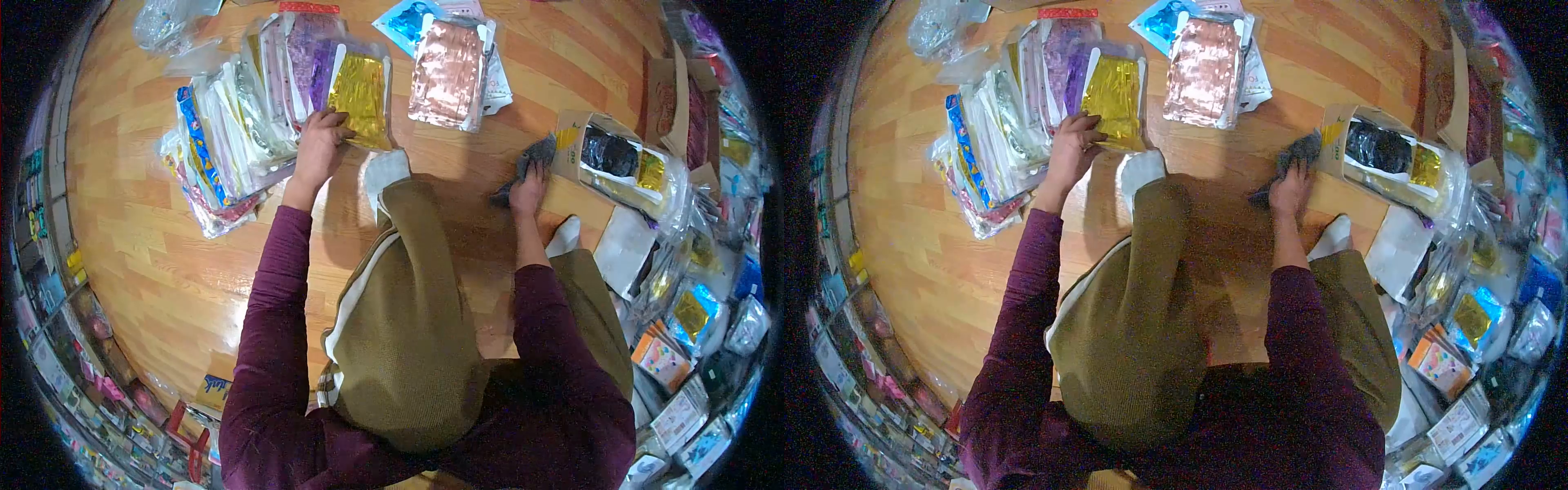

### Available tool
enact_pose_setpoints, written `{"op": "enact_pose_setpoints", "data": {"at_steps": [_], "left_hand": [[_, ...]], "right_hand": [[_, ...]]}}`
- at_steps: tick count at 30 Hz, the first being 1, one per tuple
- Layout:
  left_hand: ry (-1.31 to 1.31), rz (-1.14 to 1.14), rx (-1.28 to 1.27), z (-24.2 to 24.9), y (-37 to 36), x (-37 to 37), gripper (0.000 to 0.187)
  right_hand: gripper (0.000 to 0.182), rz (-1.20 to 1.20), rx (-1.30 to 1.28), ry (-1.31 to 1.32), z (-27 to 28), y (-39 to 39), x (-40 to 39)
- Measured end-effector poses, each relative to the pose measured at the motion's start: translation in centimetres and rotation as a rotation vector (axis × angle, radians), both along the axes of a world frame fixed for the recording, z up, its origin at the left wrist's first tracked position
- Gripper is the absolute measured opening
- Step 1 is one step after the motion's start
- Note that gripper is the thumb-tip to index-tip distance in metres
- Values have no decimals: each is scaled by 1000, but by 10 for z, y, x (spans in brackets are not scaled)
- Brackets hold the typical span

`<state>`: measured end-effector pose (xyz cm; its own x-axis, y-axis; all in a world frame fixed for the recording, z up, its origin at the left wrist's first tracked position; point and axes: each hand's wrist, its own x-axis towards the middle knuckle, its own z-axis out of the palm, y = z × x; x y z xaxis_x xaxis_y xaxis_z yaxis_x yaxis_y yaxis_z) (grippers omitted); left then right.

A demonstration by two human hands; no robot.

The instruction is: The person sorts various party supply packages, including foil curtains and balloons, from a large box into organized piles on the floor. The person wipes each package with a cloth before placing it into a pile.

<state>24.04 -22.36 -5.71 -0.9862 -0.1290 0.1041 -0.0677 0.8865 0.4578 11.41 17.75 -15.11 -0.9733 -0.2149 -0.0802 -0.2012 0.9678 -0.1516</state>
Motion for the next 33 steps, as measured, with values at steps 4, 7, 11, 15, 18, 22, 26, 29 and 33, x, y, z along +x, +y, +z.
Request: {"op": "enact_pose_setpoints", "data": {"at_steps": [4, 7, 11, 15, 18, 22, 26, 29, 33], "left_hand": [[-47, -24, 131, 6, -8, 5, 26], [-123, -92, 225, 14, -14, 8, 24], [-147, -156, 352, 23, -15, 14, 22], [-190, -74, 476, 36, -11, 18, 17], [-67, 90, 611, 40, -2, 24, 15], [-8, 188, 434, 54, 23, 22, 12], [3, 86, 501, 59, 86, 12, 17], [71, -188, 553, 52, 136, -9, 17], [-308, -382, 611, 37, 167, -51, 27]], "right_hand": [[56, -10, -65, 28, -6, 3, -2], [56, -8, -42, 20, -8, 4, -4], [57, 24, -60, 11, -5, 5, -3], [52, -12, -126, 29, 0, 0, 3], [53, 21, -199, 17, -4, 4, 9], [53, 5, -88, -37, 0, 3, 19], [48, 1, -107, -88, -4, 9, 22], [42, 88, -267, 164, -18, 19, 24], [35, -264, -572, -91, -2, 29, 23]]}}
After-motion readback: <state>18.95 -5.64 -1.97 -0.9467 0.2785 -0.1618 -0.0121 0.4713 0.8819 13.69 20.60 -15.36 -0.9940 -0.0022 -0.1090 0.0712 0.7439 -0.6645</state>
